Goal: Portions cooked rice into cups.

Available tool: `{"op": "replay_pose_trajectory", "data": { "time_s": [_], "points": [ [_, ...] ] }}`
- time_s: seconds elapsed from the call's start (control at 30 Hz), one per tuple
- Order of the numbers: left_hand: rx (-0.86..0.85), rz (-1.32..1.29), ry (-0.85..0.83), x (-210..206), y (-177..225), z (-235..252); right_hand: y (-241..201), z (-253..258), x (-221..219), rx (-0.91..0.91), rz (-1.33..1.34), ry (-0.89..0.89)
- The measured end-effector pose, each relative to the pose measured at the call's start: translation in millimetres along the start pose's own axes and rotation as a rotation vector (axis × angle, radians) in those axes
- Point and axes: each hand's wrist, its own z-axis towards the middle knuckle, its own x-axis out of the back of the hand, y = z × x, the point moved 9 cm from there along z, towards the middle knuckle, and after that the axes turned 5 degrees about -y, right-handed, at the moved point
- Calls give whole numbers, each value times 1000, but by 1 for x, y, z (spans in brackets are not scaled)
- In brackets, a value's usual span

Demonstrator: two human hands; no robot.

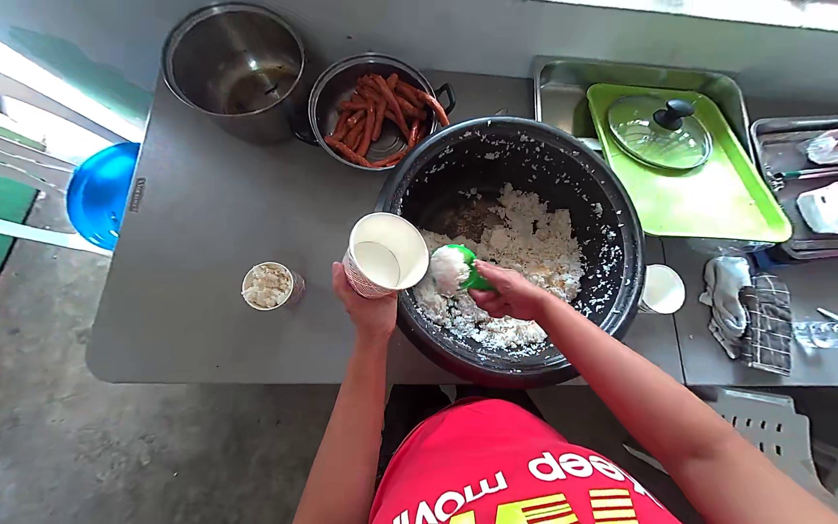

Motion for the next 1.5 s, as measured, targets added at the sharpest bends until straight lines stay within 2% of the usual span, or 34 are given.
{"op": "replay_pose_trajectory", "data": {
  "time_s": [0.1,0.17,0.23,0.3,0.33,0.43,0.5,0.57,0.63,0.7,0.8,0.87,1.07,1.27,1.5],
  "points": [
    [80,297,-49,-27,1,-6,-43,-48,3,152,16,234],
    [162,359,-62,-44,-13,-6,-78,-77,-7,349,-146,401],
    [291,304,-73,-63,-32,-7,-102,-98,-23,442,-583,624],
    [395,212,-83,-80,-51,-9,-110,-102,-48,398,-1030,755],
    [436,140,-93,-84,-59,-10,-110,-100,-59,435,-1207,812],
    [508,-49,-109,-85,-68,-11,-120,-107,-80,684,-1445,933],
    [534,-138,-118,-83,-66,-14,-131,-115,-84,757,-1380,905],
    [540,-209,-155,-78,-57,-17,-136,-116,-71,680,-1184,838],
    [467,-227,-171,-63,-40,-13,-125,-95,-36,498,-937,778],
    [348,-240,-126,-35,-19,-4,-93,-51,2,245,-790,708],
    [206,-245,-19,8,-3,10,-46,15,29,-87,-767,662],
    [149,-241,44,26,-6,14,-33,45,30,-198,-820,660],
    [110,-309,153,32,-19,10,-21,88,7,-234,-828,487],
    [66,-401,165,39,-28,11,0,105,-8,-198,-897,290],
    [17,-401,120,39,-28,11,21,114,-12,-164,-732,151]
  ]
}}
